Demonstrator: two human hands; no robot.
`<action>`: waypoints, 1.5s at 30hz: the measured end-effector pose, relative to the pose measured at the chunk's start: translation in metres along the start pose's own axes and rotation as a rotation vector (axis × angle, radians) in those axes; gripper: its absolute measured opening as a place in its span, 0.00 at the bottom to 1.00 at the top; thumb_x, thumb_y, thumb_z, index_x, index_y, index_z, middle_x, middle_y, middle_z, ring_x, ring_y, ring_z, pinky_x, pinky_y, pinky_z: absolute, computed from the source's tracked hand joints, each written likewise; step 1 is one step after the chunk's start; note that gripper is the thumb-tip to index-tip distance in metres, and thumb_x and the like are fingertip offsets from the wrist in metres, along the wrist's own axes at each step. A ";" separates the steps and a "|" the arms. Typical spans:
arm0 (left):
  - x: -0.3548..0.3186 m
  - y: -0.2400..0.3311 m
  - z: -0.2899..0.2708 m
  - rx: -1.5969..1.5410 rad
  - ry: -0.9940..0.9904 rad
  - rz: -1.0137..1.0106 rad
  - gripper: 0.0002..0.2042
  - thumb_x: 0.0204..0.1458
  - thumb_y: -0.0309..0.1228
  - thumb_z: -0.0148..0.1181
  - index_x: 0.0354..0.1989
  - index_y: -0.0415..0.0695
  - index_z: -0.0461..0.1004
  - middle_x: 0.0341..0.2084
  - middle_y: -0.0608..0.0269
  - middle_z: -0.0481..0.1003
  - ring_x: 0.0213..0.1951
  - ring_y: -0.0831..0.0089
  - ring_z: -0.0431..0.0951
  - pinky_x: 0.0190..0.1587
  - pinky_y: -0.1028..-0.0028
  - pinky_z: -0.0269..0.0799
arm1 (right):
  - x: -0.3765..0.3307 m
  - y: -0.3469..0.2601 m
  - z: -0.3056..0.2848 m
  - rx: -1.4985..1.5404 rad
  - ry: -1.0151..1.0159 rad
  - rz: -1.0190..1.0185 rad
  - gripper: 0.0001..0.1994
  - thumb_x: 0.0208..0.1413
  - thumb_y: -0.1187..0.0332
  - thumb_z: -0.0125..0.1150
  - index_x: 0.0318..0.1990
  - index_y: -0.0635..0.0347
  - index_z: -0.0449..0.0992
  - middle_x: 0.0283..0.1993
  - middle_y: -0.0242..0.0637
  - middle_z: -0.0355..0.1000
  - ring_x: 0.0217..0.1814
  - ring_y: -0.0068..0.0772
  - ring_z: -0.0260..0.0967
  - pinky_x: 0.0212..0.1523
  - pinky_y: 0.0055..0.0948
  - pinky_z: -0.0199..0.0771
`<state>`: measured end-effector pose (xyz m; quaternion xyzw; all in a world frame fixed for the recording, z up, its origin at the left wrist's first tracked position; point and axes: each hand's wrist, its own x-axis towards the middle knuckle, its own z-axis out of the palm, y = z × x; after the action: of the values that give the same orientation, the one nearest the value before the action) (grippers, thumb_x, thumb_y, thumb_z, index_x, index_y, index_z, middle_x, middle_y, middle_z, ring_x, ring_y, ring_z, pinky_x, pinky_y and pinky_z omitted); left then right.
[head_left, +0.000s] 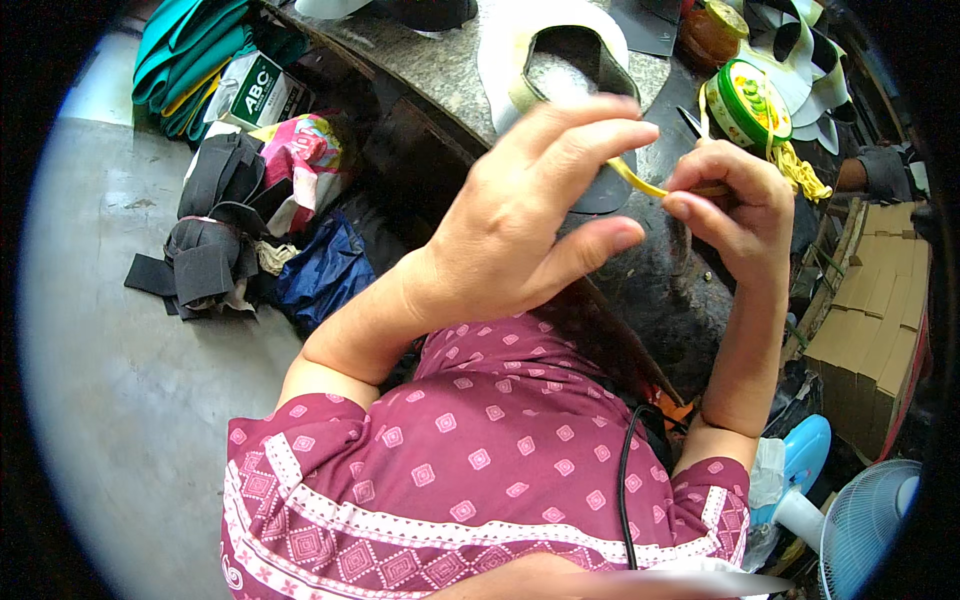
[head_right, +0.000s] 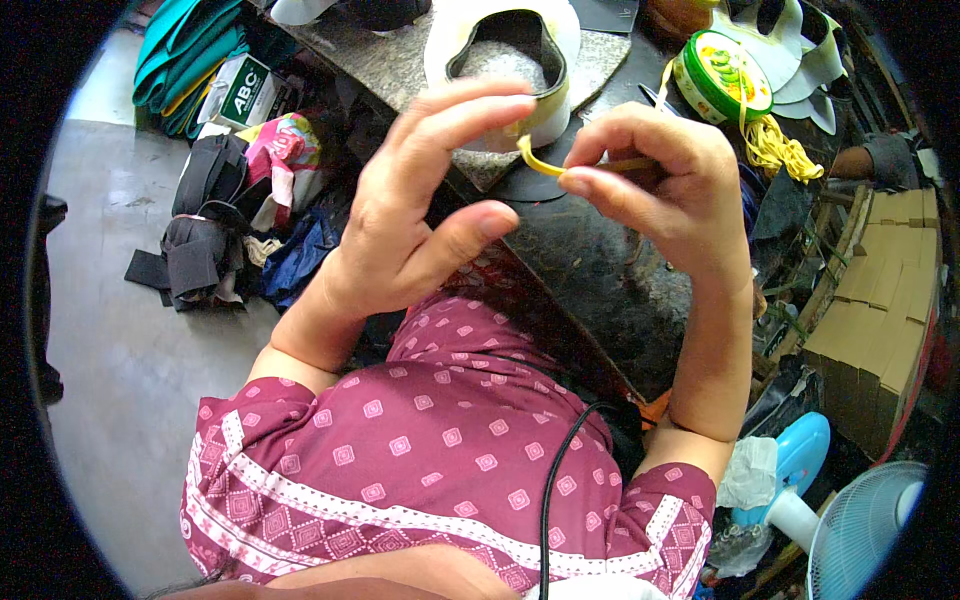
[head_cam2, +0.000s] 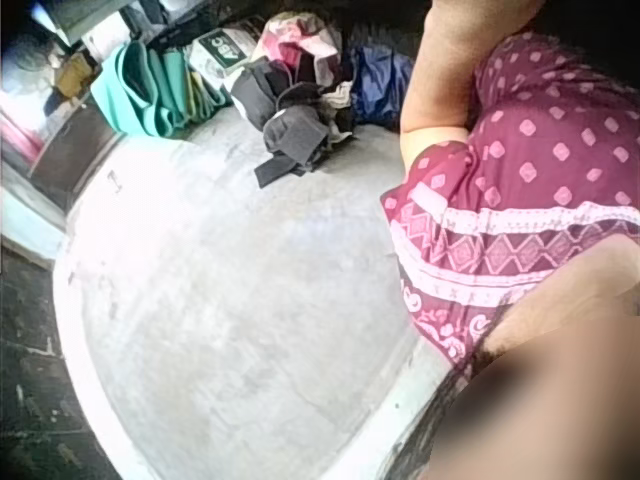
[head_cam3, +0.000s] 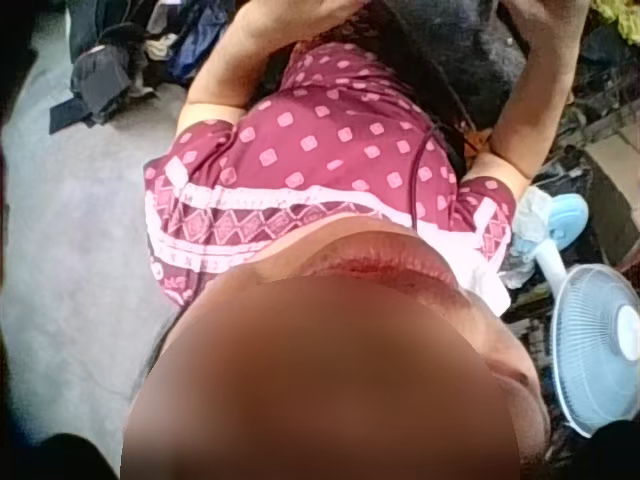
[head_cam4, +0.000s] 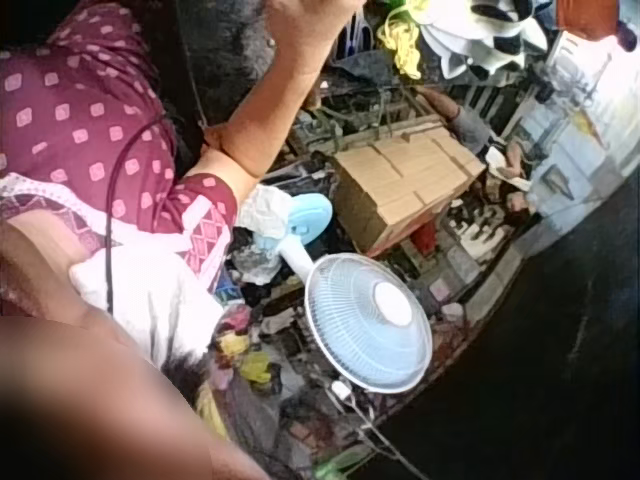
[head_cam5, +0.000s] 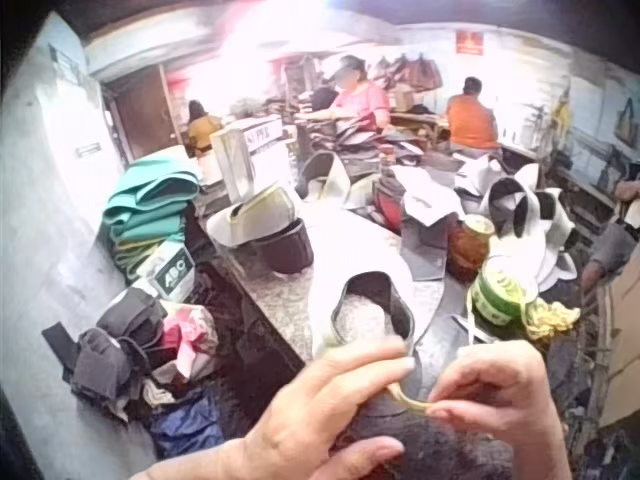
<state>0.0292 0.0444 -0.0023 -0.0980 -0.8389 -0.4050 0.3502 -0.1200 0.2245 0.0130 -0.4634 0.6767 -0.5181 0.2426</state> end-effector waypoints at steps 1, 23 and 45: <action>-0.003 0.001 0.001 -0.088 -0.074 -0.066 0.12 0.50 0.30 0.66 0.43 0.42 0.77 0.38 0.54 0.76 0.40 0.57 0.76 0.44 0.64 0.72 | 0.001 0.000 0.001 -0.081 -0.042 -0.090 0.07 0.50 0.76 0.69 0.32 0.67 0.75 0.33 0.29 0.71 0.32 0.15 0.67 0.33 0.15 0.67; 0.000 -0.040 -0.023 -0.015 -0.016 -0.435 0.07 0.54 0.28 0.65 0.36 0.37 0.79 0.26 0.66 0.77 0.28 0.82 0.74 0.33 0.80 0.70 | 0.018 0.024 0.026 -0.202 0.304 -0.093 0.04 0.56 0.73 0.66 0.36 0.65 0.80 0.23 0.21 0.69 0.24 0.08 0.63 0.25 0.13 0.61; 0.030 -0.049 -0.004 0.434 -0.257 0.119 0.15 0.52 0.38 0.64 0.44 0.44 0.80 0.31 0.56 0.78 0.41 0.59 0.77 0.58 0.60 0.64 | 0.028 0.040 0.025 -0.143 0.312 -0.120 0.08 0.58 0.70 0.63 0.39 0.66 0.76 0.28 0.27 0.72 0.31 0.12 0.66 0.33 0.17 0.68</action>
<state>-0.0123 0.0058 -0.0107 -0.1205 -0.9364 -0.1785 0.2770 -0.1272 0.1895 -0.0282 -0.4328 0.7124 -0.5479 0.0701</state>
